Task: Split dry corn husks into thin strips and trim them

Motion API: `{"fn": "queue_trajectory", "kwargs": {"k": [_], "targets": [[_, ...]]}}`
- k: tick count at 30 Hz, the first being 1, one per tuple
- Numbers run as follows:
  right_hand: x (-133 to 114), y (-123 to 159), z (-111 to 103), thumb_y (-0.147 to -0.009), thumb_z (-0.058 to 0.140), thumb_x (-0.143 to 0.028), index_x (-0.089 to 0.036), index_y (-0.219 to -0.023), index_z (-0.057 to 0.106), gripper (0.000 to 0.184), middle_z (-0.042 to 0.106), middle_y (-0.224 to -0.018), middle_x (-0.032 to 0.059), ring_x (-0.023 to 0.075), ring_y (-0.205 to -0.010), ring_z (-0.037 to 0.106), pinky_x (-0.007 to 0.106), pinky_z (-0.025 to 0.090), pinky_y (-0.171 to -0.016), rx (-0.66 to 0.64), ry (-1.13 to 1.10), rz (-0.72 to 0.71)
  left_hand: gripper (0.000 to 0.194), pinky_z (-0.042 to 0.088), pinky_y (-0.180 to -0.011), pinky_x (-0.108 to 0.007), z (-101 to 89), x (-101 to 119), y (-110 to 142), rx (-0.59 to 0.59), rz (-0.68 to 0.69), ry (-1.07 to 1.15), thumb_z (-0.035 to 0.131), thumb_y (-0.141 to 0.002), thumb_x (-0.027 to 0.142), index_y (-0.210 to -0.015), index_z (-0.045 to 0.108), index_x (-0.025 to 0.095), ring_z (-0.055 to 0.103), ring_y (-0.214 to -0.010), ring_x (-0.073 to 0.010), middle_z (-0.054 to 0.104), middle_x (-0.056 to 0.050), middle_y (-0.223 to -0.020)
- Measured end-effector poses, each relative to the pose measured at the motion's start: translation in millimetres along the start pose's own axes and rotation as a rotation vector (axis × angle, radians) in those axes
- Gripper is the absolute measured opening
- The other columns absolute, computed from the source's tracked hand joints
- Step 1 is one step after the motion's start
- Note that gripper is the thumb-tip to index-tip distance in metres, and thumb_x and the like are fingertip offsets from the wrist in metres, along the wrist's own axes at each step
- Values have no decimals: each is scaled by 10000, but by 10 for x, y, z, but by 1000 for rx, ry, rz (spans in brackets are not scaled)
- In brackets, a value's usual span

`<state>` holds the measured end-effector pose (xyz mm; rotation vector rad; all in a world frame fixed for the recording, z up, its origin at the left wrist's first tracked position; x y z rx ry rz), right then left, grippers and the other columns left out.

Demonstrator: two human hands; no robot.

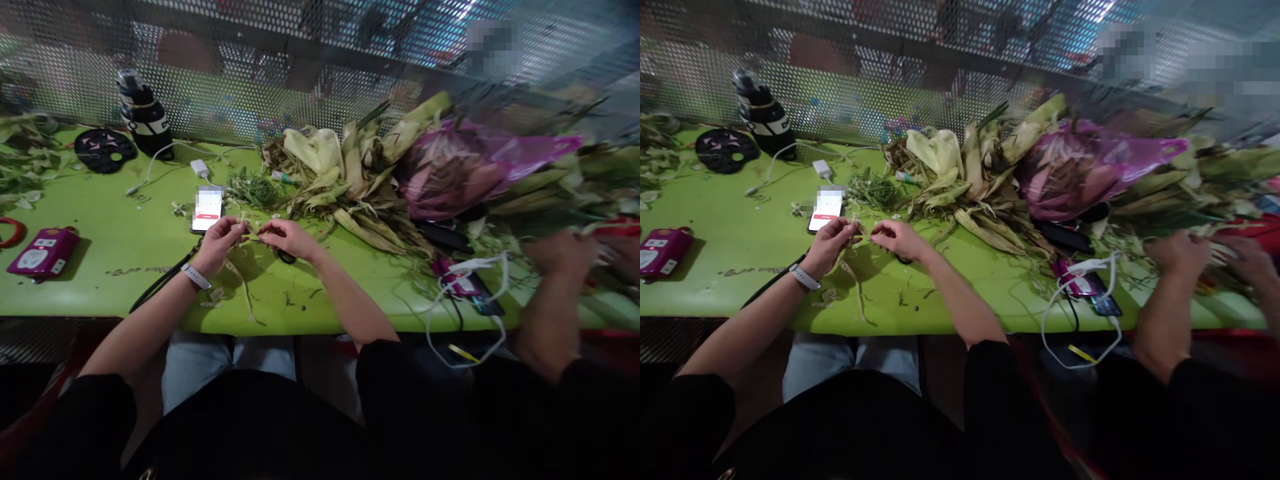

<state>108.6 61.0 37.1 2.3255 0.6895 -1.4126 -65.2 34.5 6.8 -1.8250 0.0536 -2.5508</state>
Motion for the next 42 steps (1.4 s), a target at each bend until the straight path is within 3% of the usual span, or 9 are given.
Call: {"fn": "queue_trajectory", "kwargs": {"k": [3, 6, 10, 15, 20, 26, 32, 38, 42], "targets": [[47, 66, -252, -753, 706, -320, -175, -860, 670, 183, 661, -844, 71, 178, -717, 568, 291, 390, -632, 71, 524, 65, 366, 532, -705, -263, 18, 39, 5, -18, -11, -8, 809, -720, 413, -905, 620, 161, 679, -756, -124, 719, -28, -845], [136, 108, -300, -711, 730, -287, -175, -827, 659, 176, 659, -895, 109, 221, -756, 576, 308, 360, -639, 17, 800, 151, 354, 536, -711, -261, 38, 63, 15, -31, -4, -17, 798, -736, 409, -927, 639, 158, 673, -756, -122, 720, -33, -843], [169, 138, -189, -738, 685, -289, -171, -901, 634, 207, 648, -929, 114, 230, -772, 574, 315, 360, -633, -103, 880, 185, 329, 532, -652, -231, 20, 57, 13, -11, -7, -14, 799, -743, 381, -955, 659, 173, 666, -749, -120, 717, -28, -840], [109, 160, -254, -735, 688, -351, -163, -1117, 569, 442, 601, -1132, 124, 250, -916, 585, 318, 404, -684, -39, 950, 177, 296, 487, -534, -179, 0, 48, 0, -10, -6, -24, 783, -763, 386, -942, 665, 183, 649, -705, -107, 700, -18, -800], [192, 149, -291, -744, 674, -376, -179, -1010, 604, 338, 657, -1005, 94, 236, -851, 599, 306, 379, -641, -143, 936, 289, 281, 463, -512, -163, 13, 72, 0, 0, -2, -36, 779, -769, 375, -926, 666, 172, 634, -669, -90, 691, -17, -777], [184, 132, -320, -738, 690, -372, -174, -986, 622, 325, 666, -1014, 102, 235, -858, 605, 298, 365, -635, -106, 964, 276, 272, 461, -531, -172, 0, 81, -6, 21, 10, -33, 791, -750, 355, -893, 661, 165, 642, -667, -93, 695, -18, -772], [233, 112, -280, -702, 704, -269, -184, -822, 621, 169, 687, -841, 70, 216, -745, 627, 292, 365, -580, -159, 835, 254, 280, 460, -539, -174, -24, 48, -10, 21, 14, -33, 782, -760, 376, -925, 690, 170, 640, -672, -96, 692, -23, -781], [330, 91, -411, -686, 774, -263, -175, -851, 547, 294, 670, -782, 34, 129, -588, 606, 266, 479, -532, -40, -17, 283, 267, 416, -484, -159, -40, 50, -7, 39, 19, -1, 800, -740, 369, -912, 714, 185, 613, -620, -79, 678, -15, -769], [186, 113, -392, -653, 825, -427, -174, -845, 535, 430, 639, -738, 5, 103, -607, 570, 220, 436, -506, -46, -250, 163, 232, 390, -459, -150, -46, 59, -3, 60, 23, -1, 803, -737, 358, -874, 716, 192, 571, -568, -60, 650, 5, -720]]}}
Point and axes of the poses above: each hand's wrist, its own y-axis away from the middle knuckle, its own z-axis out of the palm, x = y × z, the point moved 5 cm from there along -y, towards the middle knuckle
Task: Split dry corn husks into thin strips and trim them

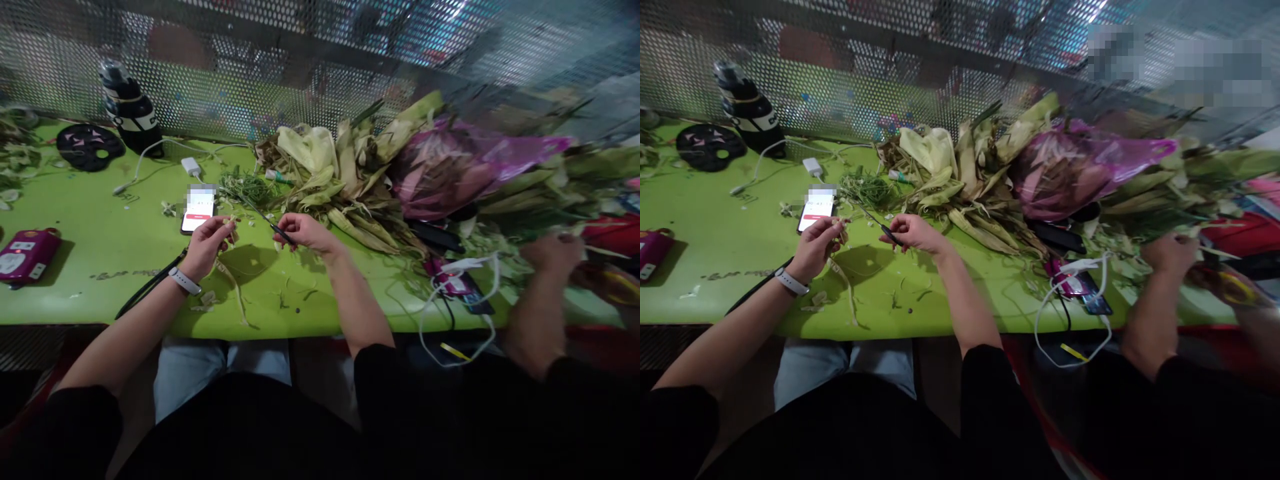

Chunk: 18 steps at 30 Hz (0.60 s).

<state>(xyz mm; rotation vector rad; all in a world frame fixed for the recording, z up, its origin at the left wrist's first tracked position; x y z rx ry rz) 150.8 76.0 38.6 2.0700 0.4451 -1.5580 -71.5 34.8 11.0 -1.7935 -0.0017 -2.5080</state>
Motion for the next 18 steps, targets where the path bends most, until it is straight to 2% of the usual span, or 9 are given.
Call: {"fn": "queue_trajectory", "kwargs": {"k": [4, 8, 13, 18], "targets": [[-77, 38, 135, -603, 859, -411, -171, -845, 544, 463, 589, -750, -29, 93, -663, 538, 219, 422, -576, -67, 57, -36, 228, 388, -462, -155, -5, 11, 7, 15, 19, -27, 801, -738, 367, -861, 720, 194, 546, -536, -54, 632, 12, -676], [-90, 44, 228, -623, 840, -411, -165, -884, 558, 457, 553, -752, -37, 95, -671, 496, 231, 380, -594, -119, 161, -56, 248, 379, -463, -163, 5, 29, 21, -7, 55, -78, 793, -746, 384, -888, 729, 191, 538, -525, -57, 634, 6, -660], [-107, 42, 267, -612, 831, -438, -162, -892, 549, 484, 540, -749, -33, 96, -656, 464, 240, 349, -587, -67, 257, -81, 275, 339, -445, -175, 37, 41, 44, -42, 82, -138, 788, -750, 391, -907, 720, 175, 511, -491, -59, 625, 10, -622], [-98, 30, 289, -622, 824, -424, -161, -902, 548, 473, 550, -762, -28, 92, -651, 456, 242, 350, -593, -76, 276, -98, 272, 339, -451, -194, 75, 71, 63, -62, 99, -155, 790, -748, 392, -888, 715, 171, 503, -485, -61, 629, 7, -617]]}}
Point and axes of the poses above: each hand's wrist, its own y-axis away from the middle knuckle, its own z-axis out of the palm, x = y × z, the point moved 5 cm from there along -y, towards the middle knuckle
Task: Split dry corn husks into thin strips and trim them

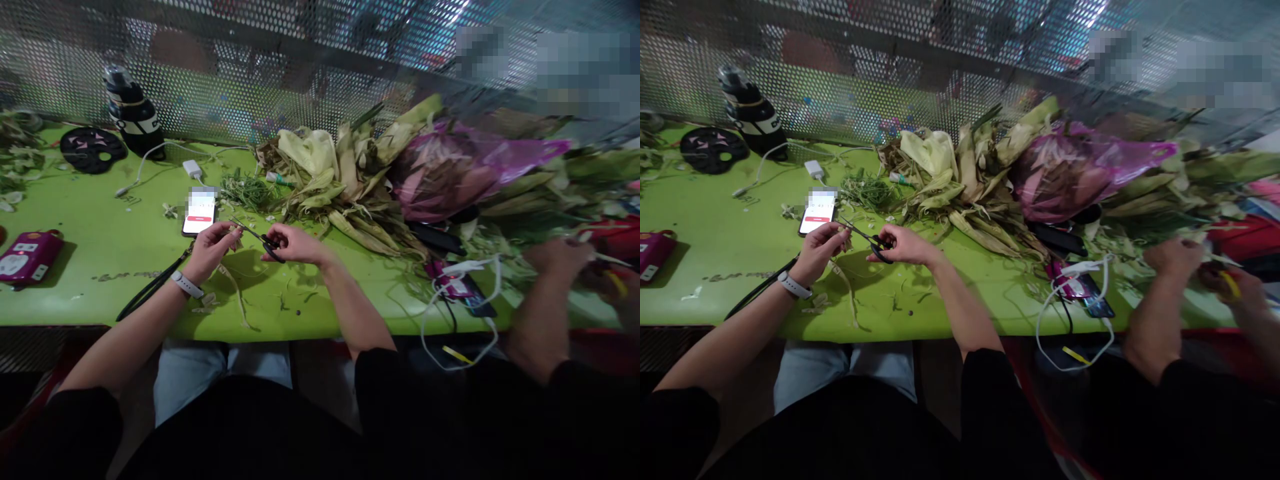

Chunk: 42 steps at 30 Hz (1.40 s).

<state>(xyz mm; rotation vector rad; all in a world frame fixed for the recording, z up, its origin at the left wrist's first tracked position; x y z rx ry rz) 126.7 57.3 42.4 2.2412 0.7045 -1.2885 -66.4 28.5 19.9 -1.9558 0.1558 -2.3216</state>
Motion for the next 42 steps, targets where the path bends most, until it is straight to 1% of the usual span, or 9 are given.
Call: {"fn": "queue_trajectory", "kwargs": {"k": [9, 15, 26, 31, 34, 36, 38, 40, 42], "targets": [[-44, 19, -14, -630, 812, -473, -164, -863, 544, 470, 535, -730, -35, 83, -613, 428, 236, 324, -567, 21, 43, -6, 267, 349, -466, -205, 12, 32, 10, -2, -8, -19, 799, -734, 398, -849, 721, 171, 500, -496, -70, 622, 3, -608], [-60, 23, -19, -655, 804, -481, -177, -808, 528, 438, 545, -733, -36, 84, -597, 413, 233, 296, -543, 57, 87, -22, 282, 325, -455, -193, -10, -16, 1, 3, -44, 12, 798, -732, 396, -890, 732, 172, 496, -494, -67, 613, 9, -617], [-57, 27, -48, -638, 803, -530, -175, -765, 526, 468, 538, -716, -31, 91, -605, 441, 232, 317, -545, 93, 104, -24, 268, 334, -462, -186, -30, -48, -14, 18, -79, 42, 805, -724, 373, -892, 743, 174, 511, -513, -66, 610, 8, -617], [-43, 22, -55, -624, 816, -524, -170, -710, 523, 467, 526, -659, -36, 86, -576, 433, 227, 310, -525, 117, 47, -24, 250, 336, -454, -188, -45, -74, -24, 33, -80, 36, 801, -725, 358, -884, 740, 174, 516, -514, -70, 623, 2, -628], [-5, -8, -88, -607, 822, -536, -170, -718, 531, 480, 547, -661, -25, 98, -584, 480, 234, 351, -539, 161, -38, -26, 236, 358, -464, -177, -53, -94, -33, 30, -87, 50, 797, -732, 353, -878, 735, 179, 528, -527, -67, 636, 0, -651], [63, -36, -144, -611, 811, -549, -172, -742, 539, 484, 578, -681, -11, 116, -608, 527, 246, 389, -563, 209, -78, -1, 219, 398, -494, -168, -56, -100, -40, 26, -110, 107, 785, -748, 344, -889, 731, 185, 567, -579, -68, 662, -9, -721], [168, -62, -215, -642, 793, -537, -172, -763, 560, 450, 612, -706, 4, 130, -628, 555, 253, 400, -577, 249, -6, 70, 213, 454, -540, -171, -47, -110, -45, 13, -177, 205, 755, -775, 325, -941, 727, 195, 623, -674, -84, 685, -22, -823], [278, -78, -286, -698, 766, -483, -173, -779, 602, 360, 645, -742, 17, 138, -647, 565, 255, 384, -588, 265, 208, 166, 244, 514, -609, -198, -24, -123, -44, -8, -260, 301, 723, -789, 278, -1022, 713, 205, 670, -806, -117, 696, -38, -934], [351, -87, -329, -736, 743, -422, -184, -807, 653, 265, 670, -787, 23, 148, -680, 572, 256, 362, -603, 251, 461, 232, 321, 546, -665, -224, -7, -125, -43, -20, -294, 354, 719, -776, 222, -1096, 688, 217, 686, -932, -151, 695, -49, -1037]]}}
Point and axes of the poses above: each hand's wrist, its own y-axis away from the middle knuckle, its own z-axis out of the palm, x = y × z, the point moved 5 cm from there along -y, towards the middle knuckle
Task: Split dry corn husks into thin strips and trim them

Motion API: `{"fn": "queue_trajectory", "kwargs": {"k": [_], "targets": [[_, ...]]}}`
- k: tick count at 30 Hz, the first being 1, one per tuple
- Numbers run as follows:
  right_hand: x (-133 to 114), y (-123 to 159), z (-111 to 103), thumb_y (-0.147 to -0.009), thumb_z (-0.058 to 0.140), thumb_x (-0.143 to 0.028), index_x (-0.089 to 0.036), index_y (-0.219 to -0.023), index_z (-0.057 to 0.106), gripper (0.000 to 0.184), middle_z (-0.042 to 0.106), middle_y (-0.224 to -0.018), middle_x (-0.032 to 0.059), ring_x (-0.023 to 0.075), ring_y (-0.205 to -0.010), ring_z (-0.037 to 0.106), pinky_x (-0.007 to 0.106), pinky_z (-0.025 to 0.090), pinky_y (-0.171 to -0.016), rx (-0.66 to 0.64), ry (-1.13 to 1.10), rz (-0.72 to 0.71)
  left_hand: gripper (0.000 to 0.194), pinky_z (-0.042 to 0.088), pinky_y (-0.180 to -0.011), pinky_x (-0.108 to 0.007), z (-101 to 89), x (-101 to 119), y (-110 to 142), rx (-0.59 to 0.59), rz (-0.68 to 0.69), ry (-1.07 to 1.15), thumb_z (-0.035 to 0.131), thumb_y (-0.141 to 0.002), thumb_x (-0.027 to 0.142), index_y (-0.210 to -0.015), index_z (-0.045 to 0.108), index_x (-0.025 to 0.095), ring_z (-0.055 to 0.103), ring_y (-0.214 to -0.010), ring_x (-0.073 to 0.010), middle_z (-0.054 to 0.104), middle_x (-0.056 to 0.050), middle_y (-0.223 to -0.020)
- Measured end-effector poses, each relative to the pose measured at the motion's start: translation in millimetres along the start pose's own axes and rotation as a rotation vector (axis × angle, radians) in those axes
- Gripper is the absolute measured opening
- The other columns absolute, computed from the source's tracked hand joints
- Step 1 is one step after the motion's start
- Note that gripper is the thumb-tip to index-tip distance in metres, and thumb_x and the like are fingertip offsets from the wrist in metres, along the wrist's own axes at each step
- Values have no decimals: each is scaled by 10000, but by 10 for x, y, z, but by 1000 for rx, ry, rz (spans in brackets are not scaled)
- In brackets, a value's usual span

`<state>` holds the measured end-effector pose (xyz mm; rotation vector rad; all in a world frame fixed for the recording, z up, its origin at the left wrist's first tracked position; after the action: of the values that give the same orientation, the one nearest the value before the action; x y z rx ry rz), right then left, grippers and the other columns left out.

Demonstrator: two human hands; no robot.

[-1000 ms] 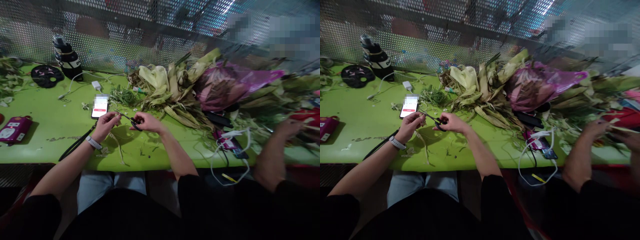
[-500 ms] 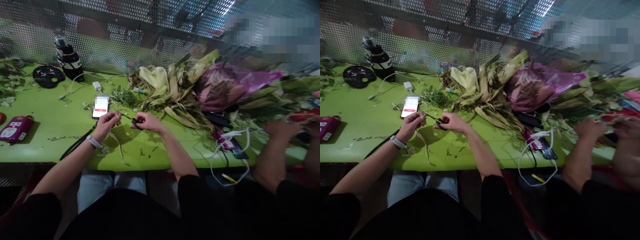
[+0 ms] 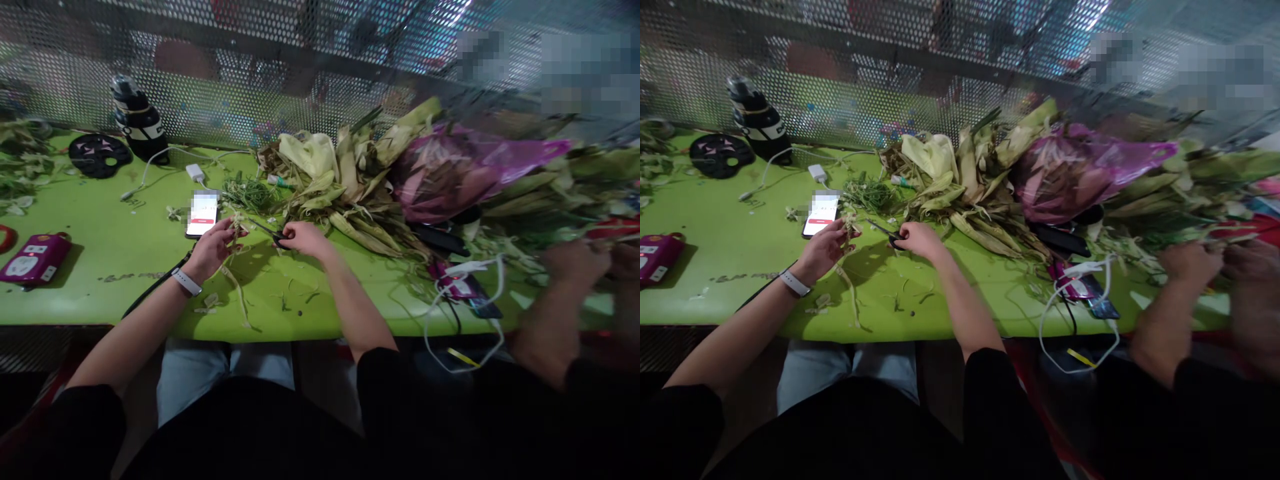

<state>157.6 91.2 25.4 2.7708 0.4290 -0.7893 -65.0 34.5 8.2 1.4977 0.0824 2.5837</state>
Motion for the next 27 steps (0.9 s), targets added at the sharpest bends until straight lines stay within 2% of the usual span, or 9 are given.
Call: {"fn": "queue_trajectory", "kwargs": {"k": [3, 6, 11, 13, 15, 19, 21, 24, 27], "targets": [[8, -8, 22, -747, 737, -430, -220, -899, 708, 261, 684, -919, 38, 171, -779, 589, 255, 344, -624, 3, 223, -21, 422, 546, -662, -218, 6, 7, -5, -9, 57, -11, 749, -755, 195, -1160, 642, 247, 684, -1017, -174, 688, -52, -1123], [-38, -5, 57, -730, 743, -518, -226, -931, 724, 355, 649, -1045, 76, 192, -834, 587, 260, 330, -611, 36, 317, -36, 378, 538, -645, -213, -7, -3, -10, 0, 94, -46, 766, -751, 216, -1102, 629, 243, 694, -1000, -176, 702, -48, -1094], [38, -53, 128, -710, 774, -456, -200, -896, 681, 330, 669, -844, 35, 167, -738, 570, 255, 329, -598, -70, 276, 28, 338, 544, -691, -242, -28, 3, -10, 29, 96, -29, 765, -752, 215, -1065, 638, 229, 709, -956, -174, 718, -44, -1024], [77, -56, 123, -695, 788, -424, -188, -897, 670, 332, 673, -816, 21, 146, -697, 566, 249, 344, -599, -140, 186, 29, 346, 539, -693, -243, -23, 10, -5, 27, 98, -25, 771, -746, 210, -1065, 638, 225, 713, -946, -173, 722, -45, -1018], [50, -37, 85, -705, 778, -407, -180, -923, 666, 335, 674, -810, 13, 132, -676, 565, 249, 372, -612, -146, 47, -4, 349, 528, -681, -231, -13, 14, 3, 21, 110, -27, 785, -734, 211, -1046, 630, 212, 714, -950, -173, 728, -47, -1006], [-255, 54, 52, -794, 670, -532, -184, -989, 629, 401, 675, -926, 40, 132, -756, 604, 263, 457, -685, -8, -466, -166, 362, 513, -684, -211, 23, -7, 17, -14, 130, -58, 807, -730, 246, -1025, 605, 191, 710, -956, -165, 741, -54, -973], [-433, 97, 164, -808, 606, -633, -192, -953, 601, 465, 663, -890, 39, 132, -724, 609, 266, 478, -663, -42, -703, -185, 362, 514, -690, -208, 42, -27, 22, -38, 127, -79, 812, -727, 267, -1012, 605, 185, 709, -922, -152, 741, -47, -955], [-589, 120, 289, -753, 660, -658, -201, -821, 557, 473, 612, -755, 5, 118, -642, 568, 252, 473, -608, 34, -811, -190, 354, 519, -687, -202, 53, -38, 32, -52, 125, -98, 820, -716, 268, -995, 623, 176, 700, -857, -129, 732, -30, -921], [-587, 98, 321, -731, 681, -650, -204, -769, 544, 468, 572, -695, -16, 107, -603, 532, 240, 459, -575, 132, -811, -182, 346, 539, -720, -219, 42, -28, 48, -33, 114, -113, 821, -716, 263, -1005, 658, 164, 696, -827, -123, 730, -30, -904]]}}
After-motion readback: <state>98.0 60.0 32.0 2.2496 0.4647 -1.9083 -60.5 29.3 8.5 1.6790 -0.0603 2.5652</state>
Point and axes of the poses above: each hand's wrist, its own y-axis away from the middle knuckle, its own z-axis out of the palm, x = y × z, the point moved 5 cm from there along -y, towards the middle knuckle
